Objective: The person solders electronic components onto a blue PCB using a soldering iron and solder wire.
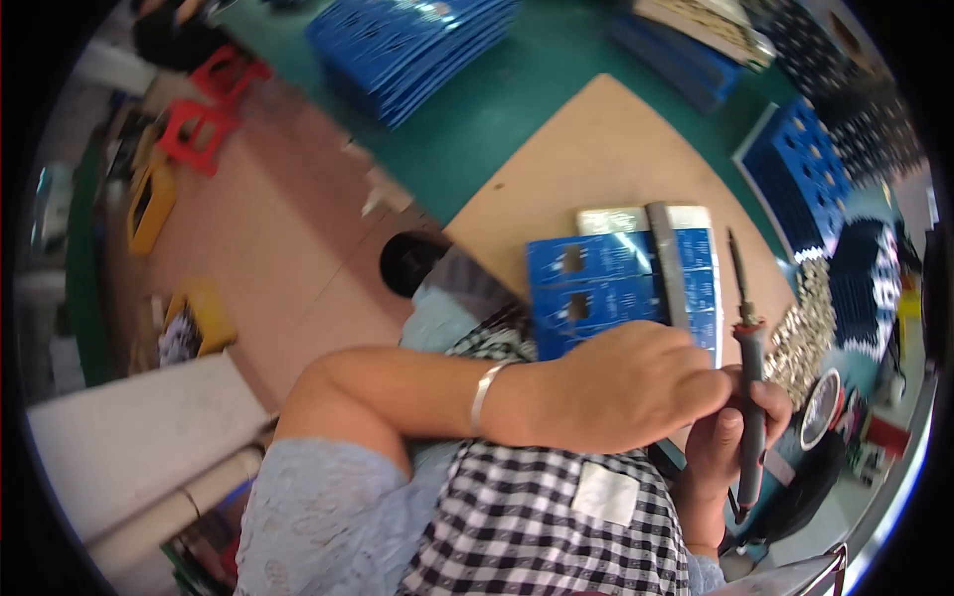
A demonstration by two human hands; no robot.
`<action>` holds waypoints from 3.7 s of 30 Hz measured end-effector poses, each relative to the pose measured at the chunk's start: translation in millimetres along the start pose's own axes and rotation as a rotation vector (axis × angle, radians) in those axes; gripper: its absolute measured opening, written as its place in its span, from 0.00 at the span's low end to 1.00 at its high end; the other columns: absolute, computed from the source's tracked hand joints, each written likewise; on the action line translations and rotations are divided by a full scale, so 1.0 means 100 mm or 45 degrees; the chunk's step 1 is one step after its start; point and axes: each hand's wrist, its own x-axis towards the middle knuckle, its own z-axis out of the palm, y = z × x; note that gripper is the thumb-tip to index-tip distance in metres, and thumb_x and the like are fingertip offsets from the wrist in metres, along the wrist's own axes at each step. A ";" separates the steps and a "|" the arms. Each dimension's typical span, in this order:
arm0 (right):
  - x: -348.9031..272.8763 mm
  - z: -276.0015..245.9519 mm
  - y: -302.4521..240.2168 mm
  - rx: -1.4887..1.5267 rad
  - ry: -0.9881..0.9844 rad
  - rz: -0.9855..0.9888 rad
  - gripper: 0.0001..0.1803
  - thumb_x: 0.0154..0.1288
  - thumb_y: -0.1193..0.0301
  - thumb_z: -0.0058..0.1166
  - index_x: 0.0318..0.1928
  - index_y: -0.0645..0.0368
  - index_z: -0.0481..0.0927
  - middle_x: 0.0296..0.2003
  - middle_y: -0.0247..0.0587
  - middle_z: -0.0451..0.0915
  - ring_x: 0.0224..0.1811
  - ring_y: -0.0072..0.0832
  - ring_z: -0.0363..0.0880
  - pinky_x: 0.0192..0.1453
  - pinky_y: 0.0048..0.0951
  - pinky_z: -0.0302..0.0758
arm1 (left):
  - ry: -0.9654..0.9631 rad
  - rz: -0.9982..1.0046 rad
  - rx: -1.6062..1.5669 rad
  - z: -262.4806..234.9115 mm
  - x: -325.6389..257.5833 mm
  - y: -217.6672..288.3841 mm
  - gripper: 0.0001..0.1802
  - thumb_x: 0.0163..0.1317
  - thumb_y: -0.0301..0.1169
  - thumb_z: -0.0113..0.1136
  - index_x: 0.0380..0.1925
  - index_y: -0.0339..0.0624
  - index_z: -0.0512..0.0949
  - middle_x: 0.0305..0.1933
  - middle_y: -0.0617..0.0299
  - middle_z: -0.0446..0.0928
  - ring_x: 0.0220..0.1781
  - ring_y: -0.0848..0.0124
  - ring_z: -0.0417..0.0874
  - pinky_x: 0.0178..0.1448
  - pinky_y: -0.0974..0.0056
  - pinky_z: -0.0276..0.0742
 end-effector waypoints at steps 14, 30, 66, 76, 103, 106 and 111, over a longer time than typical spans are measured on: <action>1.12 -1.28 -0.64 -0.982 -0.653 -0.244 0.13 0.54 0.77 0.59 0.42 0.61 0.80 0.32 0.43 0.79 0.30 0.31 0.77 0.35 0.29 0.73 | 0.024 -0.339 0.354 -0.22 0.06 -0.24 0.07 0.51 0.20 0.62 0.29 0.41 0.76 0.25 0.57 0.76 0.25 0.59 0.79 0.30 0.60 0.74; 0.62 -0.75 0.19 -0.111 -0.020 0.086 0.14 0.61 0.69 0.56 0.43 0.67 0.77 0.32 0.48 0.80 0.31 0.30 0.80 0.35 0.29 0.75 | -0.183 -0.273 0.518 -0.07 0.48 -0.67 0.11 0.41 0.20 0.61 0.19 0.45 0.68 0.17 0.64 0.69 0.19 0.66 0.73 0.21 0.64 0.66; 0.56 -0.75 0.35 -0.216 -0.164 0.143 0.13 0.58 0.70 0.59 0.43 0.64 0.80 0.28 0.46 0.82 0.26 0.31 0.82 0.31 0.29 0.75 | -0.392 -0.401 0.585 0.01 0.55 -0.73 0.10 0.45 0.19 0.60 0.22 0.43 0.69 0.20 0.60 0.73 0.22 0.61 0.76 0.25 0.60 0.69; 0.58 -0.75 0.34 -0.228 -0.191 0.141 0.13 0.59 0.70 0.58 0.43 0.64 0.80 0.27 0.46 0.82 0.26 0.31 0.82 0.30 0.28 0.76 | -0.374 -0.336 0.647 -0.01 0.57 -0.78 0.08 0.48 0.24 0.61 0.21 0.45 0.70 0.19 0.62 0.72 0.22 0.66 0.76 0.22 0.63 0.71; 0.66 -0.76 0.29 -0.260 -0.185 0.211 0.13 0.64 0.69 0.54 0.43 0.67 0.76 0.34 0.48 0.81 0.30 0.28 0.82 0.35 0.27 0.80 | -0.372 -0.319 0.659 0.03 0.63 -0.77 0.09 0.45 0.21 0.60 0.22 0.43 0.69 0.21 0.60 0.71 0.24 0.61 0.74 0.26 0.60 0.69; 0.65 -0.77 0.29 -0.277 -0.181 0.176 0.13 0.64 0.70 0.54 0.43 0.67 0.76 0.34 0.48 0.81 0.31 0.28 0.82 0.35 0.27 0.80 | -0.373 -0.324 0.650 0.03 0.64 -0.76 0.09 0.45 0.21 0.60 0.23 0.43 0.69 0.21 0.60 0.71 0.24 0.61 0.74 0.26 0.60 0.69; 0.65 -0.76 0.30 -0.305 -0.189 0.196 0.13 0.64 0.70 0.53 0.44 0.67 0.76 0.34 0.48 0.80 0.31 0.28 0.82 0.36 0.27 0.80 | -0.380 -0.330 0.643 0.04 0.64 -0.78 0.09 0.45 0.20 0.60 0.23 0.43 0.69 0.21 0.59 0.71 0.23 0.61 0.74 0.26 0.60 0.69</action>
